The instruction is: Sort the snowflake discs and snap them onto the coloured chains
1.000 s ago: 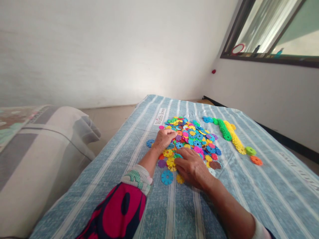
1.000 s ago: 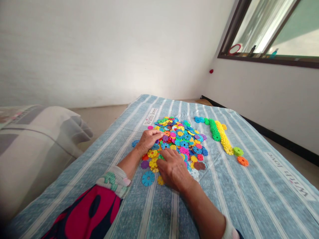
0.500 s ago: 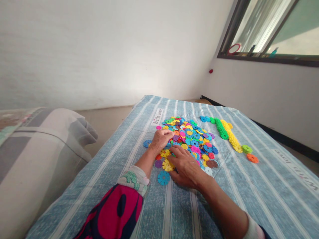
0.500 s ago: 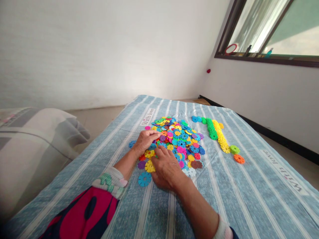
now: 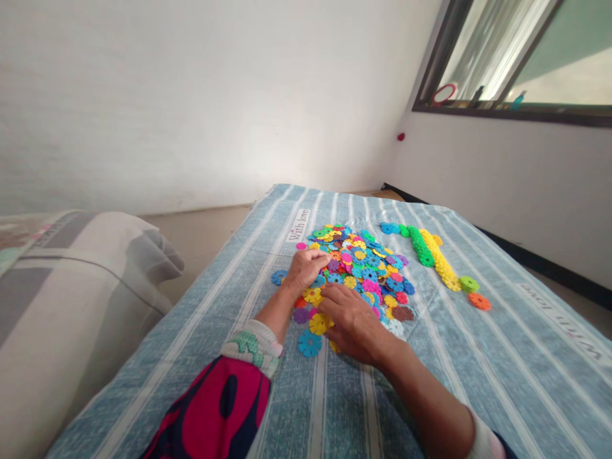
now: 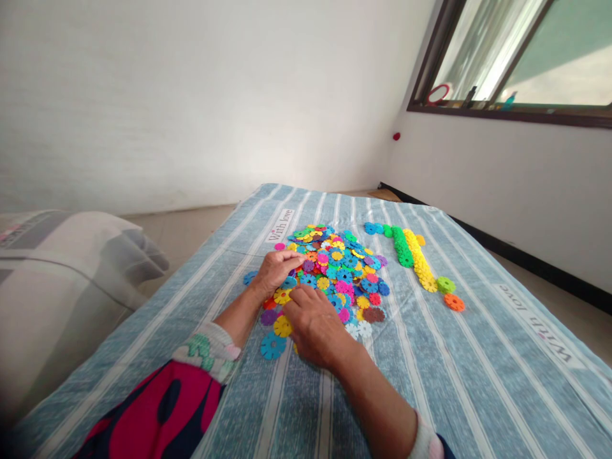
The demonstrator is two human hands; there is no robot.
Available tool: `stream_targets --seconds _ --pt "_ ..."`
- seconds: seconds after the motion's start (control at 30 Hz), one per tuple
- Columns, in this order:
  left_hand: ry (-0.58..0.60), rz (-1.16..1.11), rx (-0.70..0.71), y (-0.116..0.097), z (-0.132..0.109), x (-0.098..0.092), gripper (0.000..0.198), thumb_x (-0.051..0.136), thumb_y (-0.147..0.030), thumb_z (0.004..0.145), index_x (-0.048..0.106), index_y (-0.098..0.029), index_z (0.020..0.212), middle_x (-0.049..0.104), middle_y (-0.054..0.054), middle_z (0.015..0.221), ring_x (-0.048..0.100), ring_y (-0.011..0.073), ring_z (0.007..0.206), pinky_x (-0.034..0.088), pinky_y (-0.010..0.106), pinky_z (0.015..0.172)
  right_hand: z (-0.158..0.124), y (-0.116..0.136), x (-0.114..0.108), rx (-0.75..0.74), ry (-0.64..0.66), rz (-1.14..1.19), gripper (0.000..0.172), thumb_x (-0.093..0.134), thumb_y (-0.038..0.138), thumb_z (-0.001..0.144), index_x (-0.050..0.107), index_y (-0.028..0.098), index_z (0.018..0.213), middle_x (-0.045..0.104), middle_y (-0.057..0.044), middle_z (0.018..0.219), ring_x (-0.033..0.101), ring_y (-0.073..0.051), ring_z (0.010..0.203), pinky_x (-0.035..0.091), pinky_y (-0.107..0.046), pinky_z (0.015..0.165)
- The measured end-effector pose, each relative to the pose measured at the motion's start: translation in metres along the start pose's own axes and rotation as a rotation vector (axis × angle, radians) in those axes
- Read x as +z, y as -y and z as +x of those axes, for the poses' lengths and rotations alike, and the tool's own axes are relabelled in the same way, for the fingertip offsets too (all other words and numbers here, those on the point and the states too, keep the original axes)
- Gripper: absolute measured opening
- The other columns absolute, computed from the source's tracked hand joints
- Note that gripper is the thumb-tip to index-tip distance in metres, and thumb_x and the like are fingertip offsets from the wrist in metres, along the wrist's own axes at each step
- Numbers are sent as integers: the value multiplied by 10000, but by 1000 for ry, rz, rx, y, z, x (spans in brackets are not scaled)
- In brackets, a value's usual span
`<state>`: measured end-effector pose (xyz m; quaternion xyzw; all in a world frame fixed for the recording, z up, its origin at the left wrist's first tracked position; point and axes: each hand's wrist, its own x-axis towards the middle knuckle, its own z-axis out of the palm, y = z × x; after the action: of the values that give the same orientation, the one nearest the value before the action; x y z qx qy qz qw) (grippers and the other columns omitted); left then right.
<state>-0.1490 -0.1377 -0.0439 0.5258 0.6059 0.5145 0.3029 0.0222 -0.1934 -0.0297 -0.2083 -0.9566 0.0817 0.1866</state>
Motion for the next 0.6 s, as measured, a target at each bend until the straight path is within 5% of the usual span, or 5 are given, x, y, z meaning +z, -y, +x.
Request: stream_targets --seconds 0.37,0.6 --pt "-4 -16 -5 -2 -1 -2 346 636 -464 654 766 -170 784 720 6 713 639 194 742 473 285 719 -7 2 -24 100 41 258 133 593 59 780 613 190 764 635 -3 797 573 -142 775 420 -234 711" --pt "-30 13 -5 -6 4 -6 332 687 -472 610 776 -206 787 754 -2 780 659 225 807 483 310 780 -43 -56 -68 369 -135 284 139 549 154 841 671 174 776 643 19 713 562 -105 633 401 -194 596"
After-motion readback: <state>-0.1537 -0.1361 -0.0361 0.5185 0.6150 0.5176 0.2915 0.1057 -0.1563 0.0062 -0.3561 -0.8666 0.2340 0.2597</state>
